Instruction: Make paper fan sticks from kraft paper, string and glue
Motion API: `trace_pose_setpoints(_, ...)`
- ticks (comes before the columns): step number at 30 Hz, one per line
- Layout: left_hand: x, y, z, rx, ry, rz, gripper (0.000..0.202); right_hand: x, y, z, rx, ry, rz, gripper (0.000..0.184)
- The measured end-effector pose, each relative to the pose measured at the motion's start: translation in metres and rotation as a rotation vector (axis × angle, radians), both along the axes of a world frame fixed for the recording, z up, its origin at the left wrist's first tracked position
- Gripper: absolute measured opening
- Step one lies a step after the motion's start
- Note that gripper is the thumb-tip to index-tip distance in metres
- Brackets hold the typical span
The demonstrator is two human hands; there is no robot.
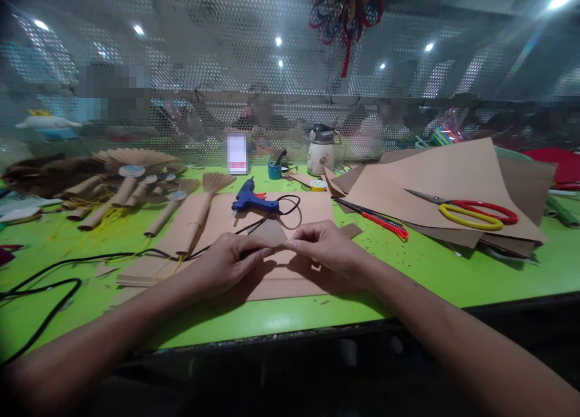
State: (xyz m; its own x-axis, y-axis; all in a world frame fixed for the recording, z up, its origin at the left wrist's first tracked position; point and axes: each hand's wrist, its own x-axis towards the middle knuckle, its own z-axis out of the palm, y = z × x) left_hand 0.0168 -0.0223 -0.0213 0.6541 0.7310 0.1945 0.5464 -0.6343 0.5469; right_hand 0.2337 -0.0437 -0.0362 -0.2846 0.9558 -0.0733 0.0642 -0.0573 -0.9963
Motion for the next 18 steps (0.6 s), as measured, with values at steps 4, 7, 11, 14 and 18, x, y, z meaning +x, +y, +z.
trace_pose_setpoints(4,0.002,0.000,0.002,0.003,0.034,-0.017,0.031,0.002,0.003,-0.001,0.050,-0.056,-0.007,0.029)
trace_pose_setpoints(7,0.002,-0.001,0.004,-0.006,0.061,-0.019,0.030,0.003,0.004,-0.001,0.122,-0.144,-0.049,0.028)
trace_pose_setpoints(11,-0.001,-0.005,0.008,-0.021,0.096,-0.017,0.030,0.002,0.004,-0.001,0.219,-0.180,-0.092,0.025)
trace_pose_setpoints(14,-0.004,-0.008,0.009,-0.049,0.112,0.008,0.035,0.000,0.003,0.001,0.236,-0.195,-0.094,0.025)
trace_pose_setpoints(18,-0.004,-0.007,0.011,-0.089,0.108,0.019,0.043,-0.001,0.004,0.001,0.239,-0.207,-0.125,0.025)
